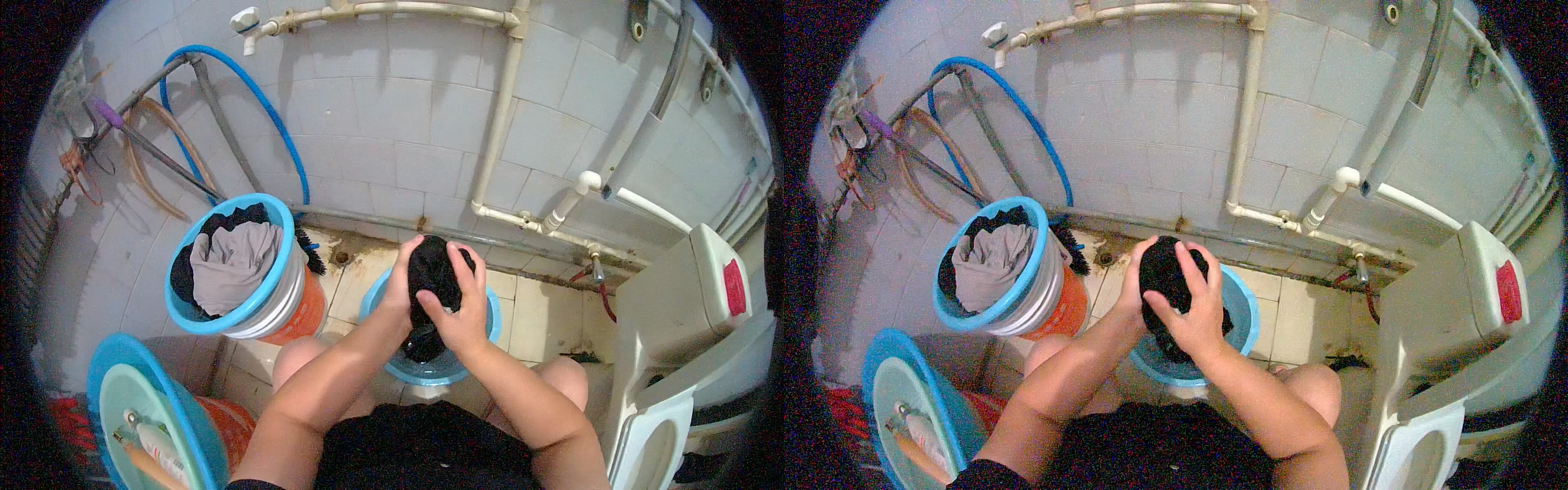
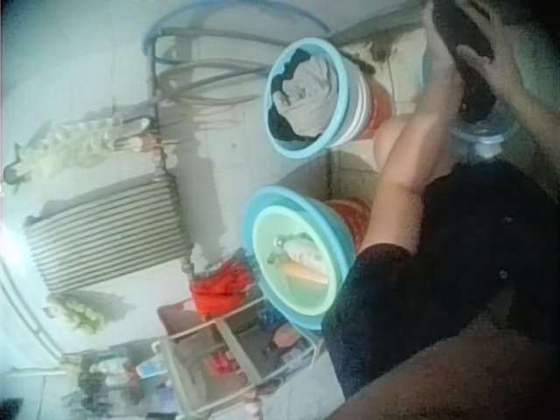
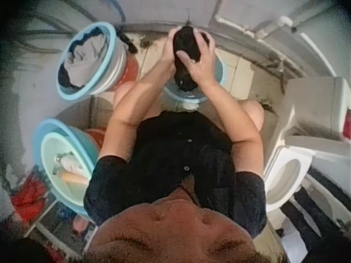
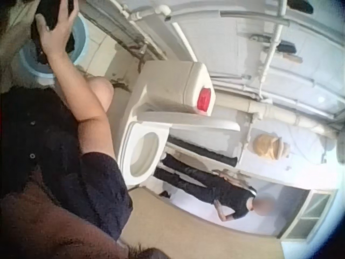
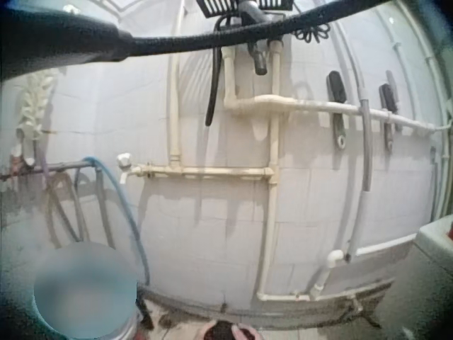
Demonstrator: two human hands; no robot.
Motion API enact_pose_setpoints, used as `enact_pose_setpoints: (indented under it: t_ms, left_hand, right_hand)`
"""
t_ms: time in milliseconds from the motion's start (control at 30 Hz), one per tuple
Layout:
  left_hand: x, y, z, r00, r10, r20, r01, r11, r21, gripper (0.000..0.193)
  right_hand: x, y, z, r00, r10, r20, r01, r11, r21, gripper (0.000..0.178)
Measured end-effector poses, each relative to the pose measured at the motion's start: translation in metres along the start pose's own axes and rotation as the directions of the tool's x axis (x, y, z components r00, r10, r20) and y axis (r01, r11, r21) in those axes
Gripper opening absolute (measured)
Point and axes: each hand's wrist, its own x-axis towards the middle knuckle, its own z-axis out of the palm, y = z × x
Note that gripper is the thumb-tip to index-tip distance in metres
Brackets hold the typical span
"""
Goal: The person hand-washes a black garment in a blue basin filled with water. They repeatedly submerge, scrub, and wring the item, then rinse it under a running tap. The person also handles a small white piece of fabric found inside the garment before returning to washing the main item.
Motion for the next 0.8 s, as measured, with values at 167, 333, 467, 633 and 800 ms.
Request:
enact_pose_setpoints:
  t_ms: [167, 333, 467, 633, 800]
  left_hand:
    - [0.010, -0.016, -0.009, 0.998, 0.026, -0.051, -0.024, 0.999, 0.034, 0.032]
    - [0.014, -0.023, -0.009, 0.981, 0.116, -0.155, -0.083, 0.975, 0.204, 0.033]
    - [0.022, -0.029, -0.012, 0.955, 0.202, -0.218, -0.121, 0.934, 0.335, 0.039]
    - [0.032, -0.022, -0.021, 0.967, 0.245, 0.070, -0.245, 0.818, 0.521, 0.056]
    - [0.030, -0.030, -0.023, 0.911, 0.326, 0.252, -0.404, 0.593, 0.697, 0.068]
  right_hand:
    - [0.003, 0.006, 0.005, 0.997, 0.010, -0.081, -0.012, 1.000, -0.024, 0.044]
    - [0.011, 0.012, 0.007, 0.996, 0.046, -0.080, -0.051, 0.997, -0.064, 0.019]
    - [0.017, 0.027, 0.010, 0.988, 0.136, -0.077, -0.136, 0.991, -0.005, 0.015]
    - [0.038, 0.046, 0.001, 0.928, 0.365, -0.072, -0.313, 0.870, 0.381, 0.017]
    - [0.046, 0.049, -0.010, 0.882, 0.453, 0.130, -0.450, 0.730, 0.514, 0.028]
